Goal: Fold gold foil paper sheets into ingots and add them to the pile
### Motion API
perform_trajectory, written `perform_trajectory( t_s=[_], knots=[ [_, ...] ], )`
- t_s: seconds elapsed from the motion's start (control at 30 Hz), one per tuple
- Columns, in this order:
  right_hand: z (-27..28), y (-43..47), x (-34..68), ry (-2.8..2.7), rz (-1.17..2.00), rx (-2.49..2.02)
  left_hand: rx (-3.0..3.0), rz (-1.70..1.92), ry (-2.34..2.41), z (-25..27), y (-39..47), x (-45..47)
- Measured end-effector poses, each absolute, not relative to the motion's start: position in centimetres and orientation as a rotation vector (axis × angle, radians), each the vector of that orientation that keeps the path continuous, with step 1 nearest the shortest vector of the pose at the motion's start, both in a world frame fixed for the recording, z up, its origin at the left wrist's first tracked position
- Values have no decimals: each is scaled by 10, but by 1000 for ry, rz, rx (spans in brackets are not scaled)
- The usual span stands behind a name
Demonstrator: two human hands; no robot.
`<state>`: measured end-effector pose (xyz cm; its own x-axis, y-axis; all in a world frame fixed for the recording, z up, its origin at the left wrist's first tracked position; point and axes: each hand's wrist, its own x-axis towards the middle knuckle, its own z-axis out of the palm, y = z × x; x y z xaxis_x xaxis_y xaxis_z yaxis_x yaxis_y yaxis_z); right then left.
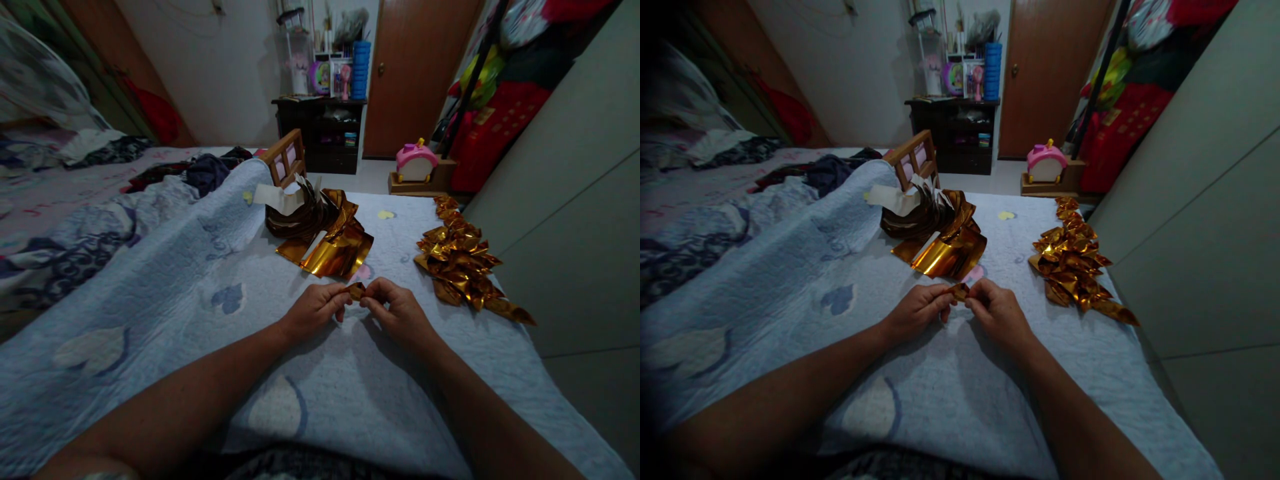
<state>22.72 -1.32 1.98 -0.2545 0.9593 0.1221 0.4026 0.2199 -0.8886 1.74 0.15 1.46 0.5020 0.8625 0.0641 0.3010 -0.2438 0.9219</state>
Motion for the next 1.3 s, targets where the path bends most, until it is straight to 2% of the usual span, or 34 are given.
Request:
perform_trajectory(
  t_s=[0.37,0.7,1.3],
  knots=[
    [20,-13,226,-1661,1193,-1063,1698,770,1001,17,0,18],
    [28,-15,228,-1854,1140,-1217,1809,743,948,18,-1,17],
    [27,-14,229,-1850,1185,-1148,1952,792,979,19,-1,14]
  ],
)
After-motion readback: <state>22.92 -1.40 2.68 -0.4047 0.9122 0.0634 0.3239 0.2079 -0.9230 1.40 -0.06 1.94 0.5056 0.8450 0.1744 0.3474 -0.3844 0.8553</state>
